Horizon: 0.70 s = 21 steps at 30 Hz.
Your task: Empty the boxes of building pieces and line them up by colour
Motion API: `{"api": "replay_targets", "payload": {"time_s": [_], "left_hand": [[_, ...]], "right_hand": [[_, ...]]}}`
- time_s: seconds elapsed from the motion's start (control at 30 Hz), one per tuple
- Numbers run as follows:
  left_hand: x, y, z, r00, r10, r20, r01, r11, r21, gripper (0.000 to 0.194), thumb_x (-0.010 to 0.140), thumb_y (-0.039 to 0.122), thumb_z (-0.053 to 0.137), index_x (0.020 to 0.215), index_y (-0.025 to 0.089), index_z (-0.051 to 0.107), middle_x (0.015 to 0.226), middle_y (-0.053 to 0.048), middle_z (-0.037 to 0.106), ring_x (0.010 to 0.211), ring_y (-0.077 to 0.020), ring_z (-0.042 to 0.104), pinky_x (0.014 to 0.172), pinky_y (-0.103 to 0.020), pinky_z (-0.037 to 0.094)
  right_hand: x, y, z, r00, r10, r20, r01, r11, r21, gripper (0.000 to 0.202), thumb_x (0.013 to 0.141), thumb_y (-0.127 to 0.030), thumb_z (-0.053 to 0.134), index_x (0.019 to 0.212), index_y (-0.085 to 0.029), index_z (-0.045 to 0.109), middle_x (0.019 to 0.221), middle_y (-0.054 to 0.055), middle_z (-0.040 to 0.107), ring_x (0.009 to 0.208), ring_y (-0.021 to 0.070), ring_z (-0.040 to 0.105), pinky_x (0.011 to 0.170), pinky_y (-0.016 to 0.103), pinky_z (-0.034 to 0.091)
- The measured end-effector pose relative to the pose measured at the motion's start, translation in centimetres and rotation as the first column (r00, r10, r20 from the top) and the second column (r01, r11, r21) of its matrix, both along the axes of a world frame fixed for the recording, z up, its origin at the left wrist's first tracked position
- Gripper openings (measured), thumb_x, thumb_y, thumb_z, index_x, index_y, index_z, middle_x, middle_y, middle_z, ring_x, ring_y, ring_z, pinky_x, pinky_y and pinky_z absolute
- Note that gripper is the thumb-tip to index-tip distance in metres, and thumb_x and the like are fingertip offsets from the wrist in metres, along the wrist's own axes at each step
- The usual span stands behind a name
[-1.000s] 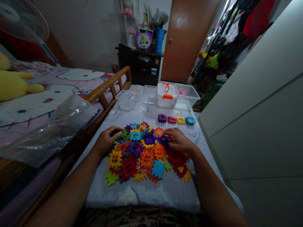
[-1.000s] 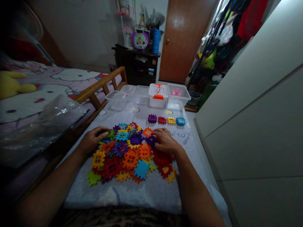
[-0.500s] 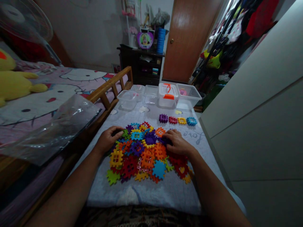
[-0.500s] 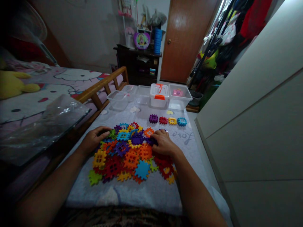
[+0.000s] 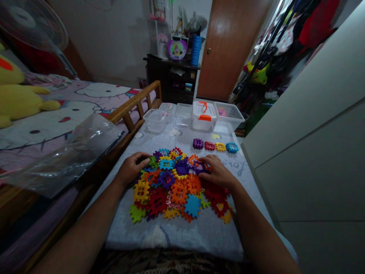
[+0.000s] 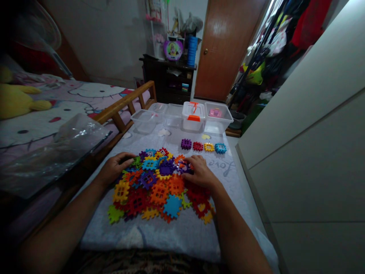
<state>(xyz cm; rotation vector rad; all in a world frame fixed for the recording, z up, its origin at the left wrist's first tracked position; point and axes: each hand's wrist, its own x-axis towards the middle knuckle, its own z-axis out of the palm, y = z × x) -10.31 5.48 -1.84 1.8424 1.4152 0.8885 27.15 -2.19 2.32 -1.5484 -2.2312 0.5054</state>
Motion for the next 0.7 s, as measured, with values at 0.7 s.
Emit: {"api": "replay_targets", "payload": {"time_s": [0.7], "left_hand": [[0.2,0.0,0.2,1.000,-0.002,0.014,0.002,1.000,0.010,0.043,0.077,0.057,0.062,0.096,0.020,0.073,0.101,-0.008,0.075,0.097,-0.0279,0.069,0.096,-0.039,0.051]], "right_hand": [[4.9,2.4,-4.1,0.944,-0.284,0.166,0.291,0.957,-0.017,0.052,0.078,-0.033,0.065,0.128,-0.017,0.062,0.126,0.013,0.058,0.116,0.0292,0.053,0.100,0.042,0.042]]}}
